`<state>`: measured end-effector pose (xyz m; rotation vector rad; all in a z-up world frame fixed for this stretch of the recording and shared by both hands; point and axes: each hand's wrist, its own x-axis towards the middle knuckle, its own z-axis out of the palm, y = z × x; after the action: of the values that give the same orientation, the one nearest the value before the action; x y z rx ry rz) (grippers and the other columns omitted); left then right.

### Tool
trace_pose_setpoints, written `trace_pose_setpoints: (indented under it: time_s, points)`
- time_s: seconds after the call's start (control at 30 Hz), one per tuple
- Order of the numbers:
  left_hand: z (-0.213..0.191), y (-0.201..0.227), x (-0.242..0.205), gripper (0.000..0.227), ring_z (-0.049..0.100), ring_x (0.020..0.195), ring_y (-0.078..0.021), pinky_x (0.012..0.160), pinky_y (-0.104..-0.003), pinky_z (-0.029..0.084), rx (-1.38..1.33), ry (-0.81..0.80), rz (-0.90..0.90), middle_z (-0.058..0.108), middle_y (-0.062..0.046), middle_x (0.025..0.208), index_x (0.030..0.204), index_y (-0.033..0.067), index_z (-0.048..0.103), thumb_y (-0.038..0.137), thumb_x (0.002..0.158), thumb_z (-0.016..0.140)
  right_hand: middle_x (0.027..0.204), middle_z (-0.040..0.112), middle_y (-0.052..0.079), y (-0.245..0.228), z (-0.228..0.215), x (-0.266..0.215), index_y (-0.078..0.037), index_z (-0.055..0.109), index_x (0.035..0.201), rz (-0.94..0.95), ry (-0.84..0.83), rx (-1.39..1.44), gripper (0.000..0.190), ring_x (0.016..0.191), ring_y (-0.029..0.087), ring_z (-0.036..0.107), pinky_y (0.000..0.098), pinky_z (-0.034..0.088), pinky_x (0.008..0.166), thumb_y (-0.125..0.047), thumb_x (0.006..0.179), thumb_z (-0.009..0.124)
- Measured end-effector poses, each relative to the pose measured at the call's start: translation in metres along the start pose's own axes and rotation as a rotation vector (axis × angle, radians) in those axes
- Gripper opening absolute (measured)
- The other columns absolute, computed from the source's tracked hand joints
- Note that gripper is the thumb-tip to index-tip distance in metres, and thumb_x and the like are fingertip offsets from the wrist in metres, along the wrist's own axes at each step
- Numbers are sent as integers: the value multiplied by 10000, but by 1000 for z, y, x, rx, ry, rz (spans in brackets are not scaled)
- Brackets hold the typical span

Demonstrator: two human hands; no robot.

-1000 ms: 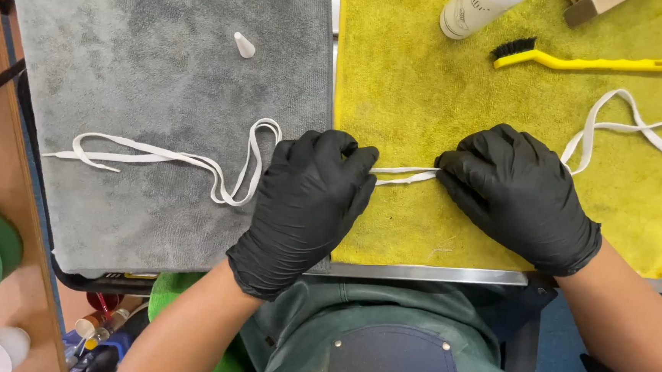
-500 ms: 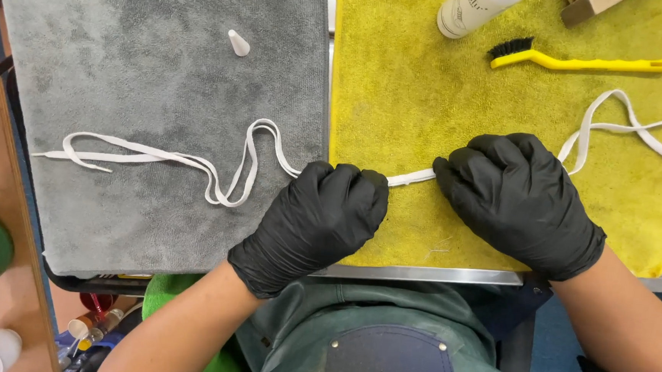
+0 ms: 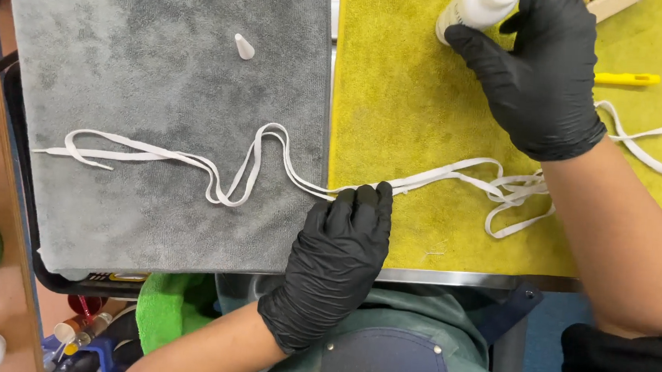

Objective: The person applies glue from a white bottle along a white ribbon laid on a yellow towel, then presses the ribbon to spread the glue. The person repeats this process along the ribbon's length.

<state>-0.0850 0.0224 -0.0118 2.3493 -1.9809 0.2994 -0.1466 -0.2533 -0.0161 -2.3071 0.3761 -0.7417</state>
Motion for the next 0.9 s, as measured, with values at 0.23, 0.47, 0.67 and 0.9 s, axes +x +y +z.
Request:
trace_pose_setpoints:
  time_s: [0.23,0.47,0.67,0.9]
  points:
    - [2,-7,-8,491,588,1103,-265,813,-386,490,-149,7,-30,600,-93,1289,1377,54,591,28,897,486,1430,478,338,-35,-26,-18,72,586,1453,-201,-353,-214,562,1351,482,571,538,498,1092,151,936,792]
    - [6,-6,-12,487,605,1133,-268,906,-414,492,-142,10,-54,606,-54,1342,1409,105,581,81,930,497,1209,636,123,-41,-23,-28,-188,747,1328,-574,-296,-802,296,1176,365,717,493,554,1022,-23,1086,788]
    - [7,-7,-12,456,603,1129,-273,896,-421,500,-175,17,-56,610,-61,1353,1398,105,589,77,949,516,1198,632,91,-48,-17,-28,-197,743,1327,-616,-298,-879,330,1154,333,726,498,518,1037,-13,1075,850]
    - [6,-10,-11,470,599,1101,-276,859,-414,514,-218,13,-49,597,-70,1335,1393,79,582,30,930,519,1279,528,89,-48,-15,-31,-187,807,1283,-667,-296,-876,275,1174,311,677,557,545,1004,-70,1066,927]
